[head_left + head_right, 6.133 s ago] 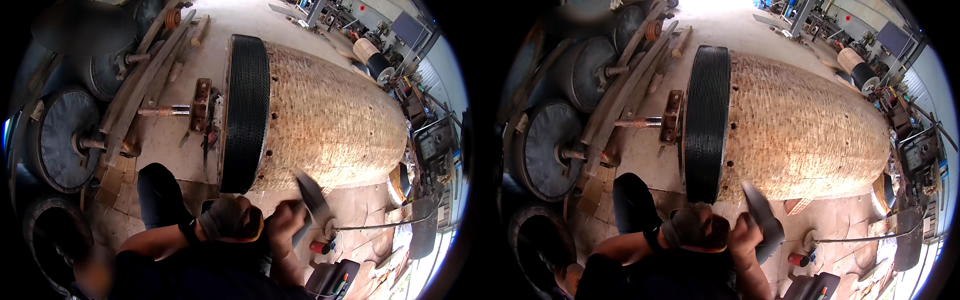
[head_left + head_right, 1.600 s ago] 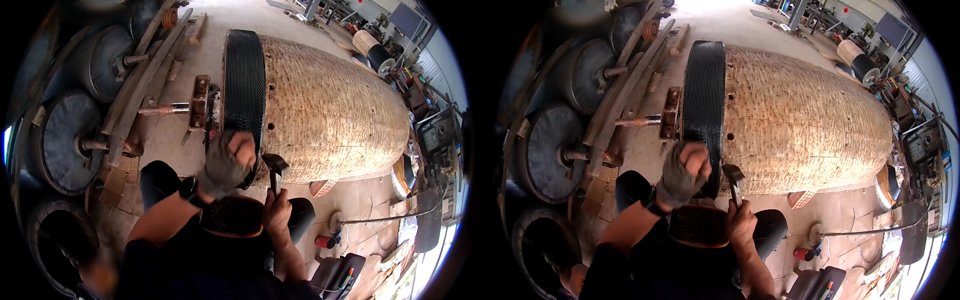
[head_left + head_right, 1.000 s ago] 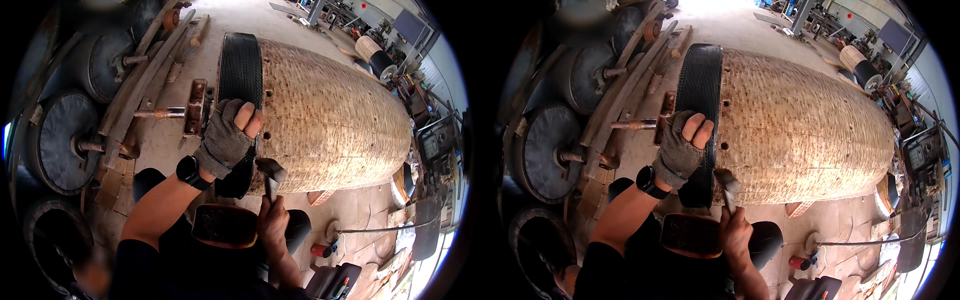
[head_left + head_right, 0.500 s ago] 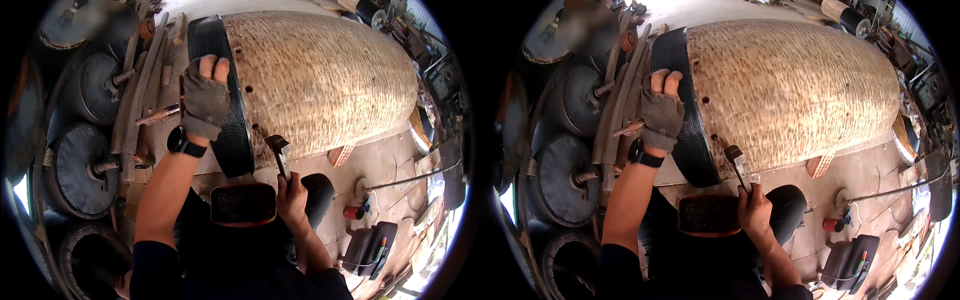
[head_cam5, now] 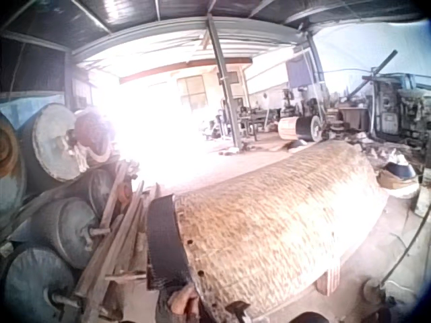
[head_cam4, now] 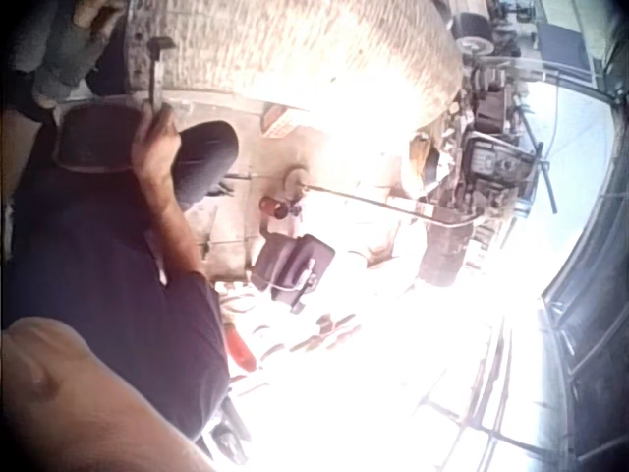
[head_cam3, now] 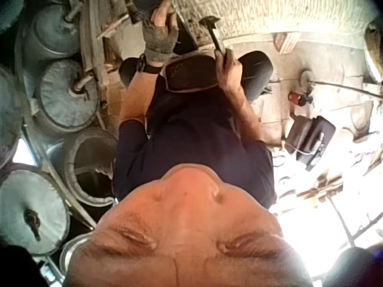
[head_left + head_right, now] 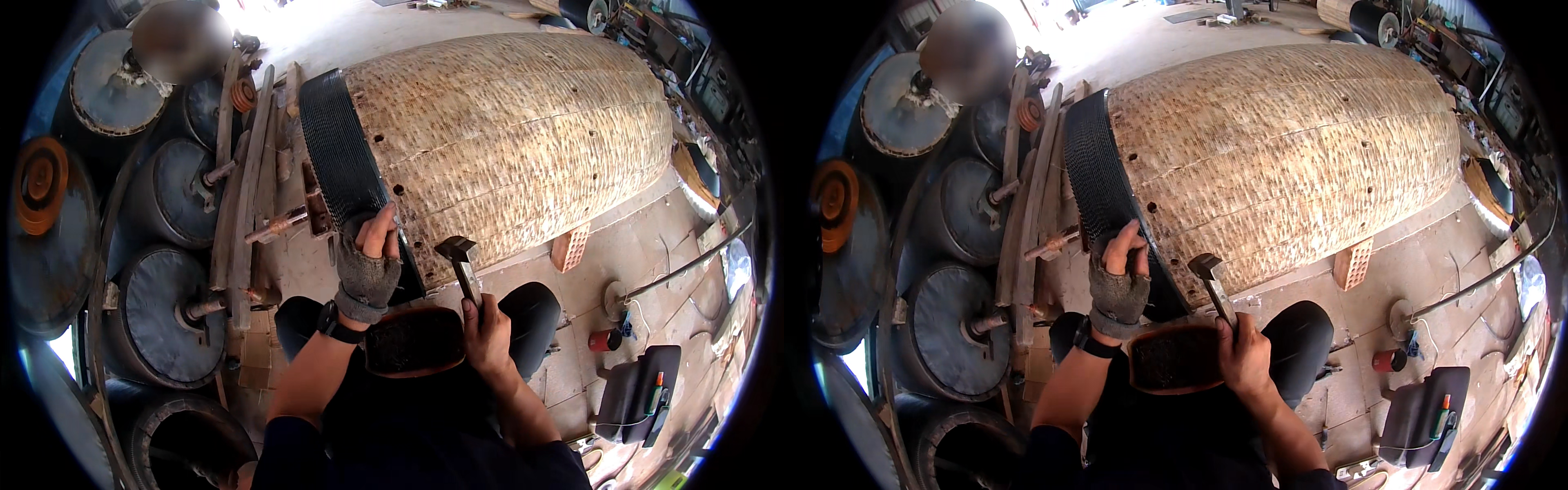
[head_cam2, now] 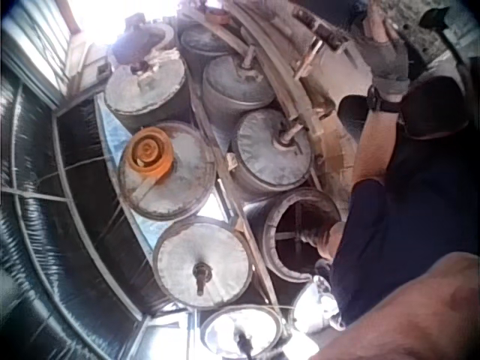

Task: The person kneels beside a large woven basket and repeatedly hammers small metal fasteners along its black rim to secure it. The person uses a hammer and metal fasteners to attach the rim to the basket body.

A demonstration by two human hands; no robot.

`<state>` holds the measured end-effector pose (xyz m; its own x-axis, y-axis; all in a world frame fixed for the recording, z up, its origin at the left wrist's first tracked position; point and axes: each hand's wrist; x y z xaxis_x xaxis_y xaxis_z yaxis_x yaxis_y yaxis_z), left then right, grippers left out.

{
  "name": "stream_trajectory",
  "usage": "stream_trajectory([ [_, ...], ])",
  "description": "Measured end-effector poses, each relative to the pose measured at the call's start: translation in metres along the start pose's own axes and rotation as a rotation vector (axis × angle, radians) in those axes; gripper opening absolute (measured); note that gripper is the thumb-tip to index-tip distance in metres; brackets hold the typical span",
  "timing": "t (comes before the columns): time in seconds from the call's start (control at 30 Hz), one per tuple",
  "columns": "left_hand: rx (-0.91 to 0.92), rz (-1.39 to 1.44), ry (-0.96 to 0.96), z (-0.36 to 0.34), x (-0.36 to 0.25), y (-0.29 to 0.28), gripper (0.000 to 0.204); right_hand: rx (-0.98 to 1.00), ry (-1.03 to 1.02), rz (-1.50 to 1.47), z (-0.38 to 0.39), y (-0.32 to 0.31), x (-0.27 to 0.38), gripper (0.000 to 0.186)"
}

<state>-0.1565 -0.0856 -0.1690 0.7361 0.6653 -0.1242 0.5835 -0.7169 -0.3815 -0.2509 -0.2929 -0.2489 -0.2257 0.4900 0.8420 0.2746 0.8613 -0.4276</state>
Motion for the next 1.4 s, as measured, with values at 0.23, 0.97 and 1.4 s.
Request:
stream_trajectory([
  [0.23,0.118,0.072,-0.212,0.008,-0.002,0.004,0.064,-0.002,-0.014,0.002,-0.004,-0.003,0.000,0.022],
  [0.97,0.110,0.001,-0.246,-0.003,0.000,0.026,0.080,0.036,-0.095,0.131,-0.041,0.017,0.020,0.024],
  [1.4,0.158,-0.172,-0.041,0.040,-0.059,-0.014,0.068,-0.052,-0.135,-0.228,-0.028,0.003,0.018,0.019],
])
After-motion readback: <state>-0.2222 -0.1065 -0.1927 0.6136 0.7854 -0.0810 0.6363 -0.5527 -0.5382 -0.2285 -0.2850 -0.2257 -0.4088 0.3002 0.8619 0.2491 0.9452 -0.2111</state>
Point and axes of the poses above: each hand's wrist, its own z-axis away from the middle knuckle, its own y-axis out of the palm, x = y × z, and after that the axes turned 4 degrees about y, right-handed
